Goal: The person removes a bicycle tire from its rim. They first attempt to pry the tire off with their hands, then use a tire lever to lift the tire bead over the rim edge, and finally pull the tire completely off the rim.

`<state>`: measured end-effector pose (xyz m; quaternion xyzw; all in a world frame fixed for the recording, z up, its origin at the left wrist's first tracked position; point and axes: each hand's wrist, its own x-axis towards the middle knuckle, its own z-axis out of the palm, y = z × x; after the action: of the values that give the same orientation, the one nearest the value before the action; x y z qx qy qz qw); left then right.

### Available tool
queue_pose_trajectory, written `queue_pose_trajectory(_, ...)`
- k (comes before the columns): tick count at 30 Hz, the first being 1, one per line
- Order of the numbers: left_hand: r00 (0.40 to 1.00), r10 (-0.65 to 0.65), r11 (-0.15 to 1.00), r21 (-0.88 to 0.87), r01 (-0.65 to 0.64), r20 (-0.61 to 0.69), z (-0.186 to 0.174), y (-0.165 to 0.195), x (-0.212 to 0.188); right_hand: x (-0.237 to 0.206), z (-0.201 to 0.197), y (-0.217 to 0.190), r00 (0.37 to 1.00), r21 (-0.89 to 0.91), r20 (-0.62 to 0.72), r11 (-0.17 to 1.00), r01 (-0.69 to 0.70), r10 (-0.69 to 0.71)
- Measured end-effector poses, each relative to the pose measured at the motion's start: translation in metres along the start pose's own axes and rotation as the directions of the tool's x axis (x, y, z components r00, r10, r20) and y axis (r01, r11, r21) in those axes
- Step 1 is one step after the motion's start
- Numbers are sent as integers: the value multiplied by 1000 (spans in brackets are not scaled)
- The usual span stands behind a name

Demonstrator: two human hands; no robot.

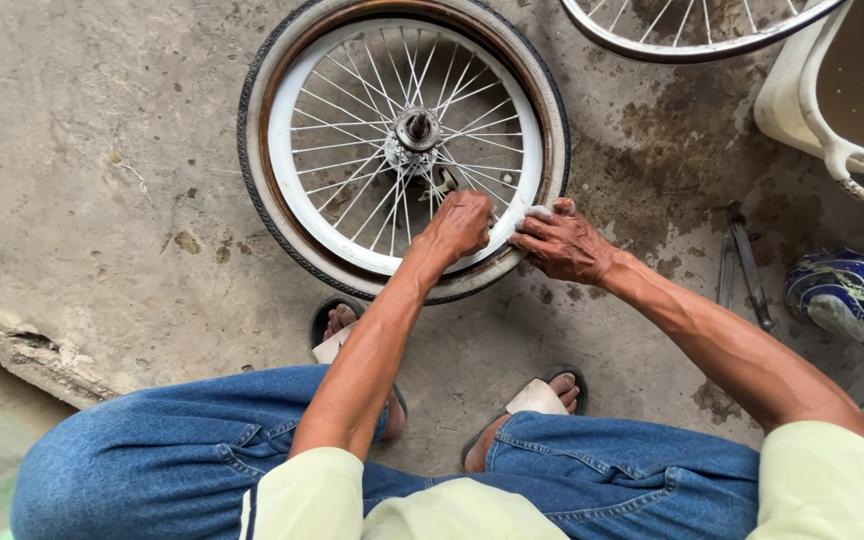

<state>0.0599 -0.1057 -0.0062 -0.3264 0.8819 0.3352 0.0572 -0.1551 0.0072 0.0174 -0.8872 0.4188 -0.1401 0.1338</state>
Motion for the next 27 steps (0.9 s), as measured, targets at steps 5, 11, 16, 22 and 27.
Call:
queue_pose_trajectory(5,996,55,998,39,-52,-70,2,-2,-2,2,-1,-3,995,13,81,998,-54,53)
queue_pose_trajectory(11,984,-44,998,-36,51,174,-9,-5,-8,10,2,-7,989,-19,142,999,-40,43)
queue_pose_trajectory(16,994,-19,999,41,15,107,-15,0,-3,12,6,-6,995,7,104,1000,6,-7)
queue_pose_trajectory(22,968,-89,995,59,77,236,-20,-4,6,12,3,-12,995,10,-48,996,88,-88)
queue_pose_trajectory(27,997,72,997,26,-73,18,-12,-10,-1,11,-2,-18,988,70,-101,990,125,-117)
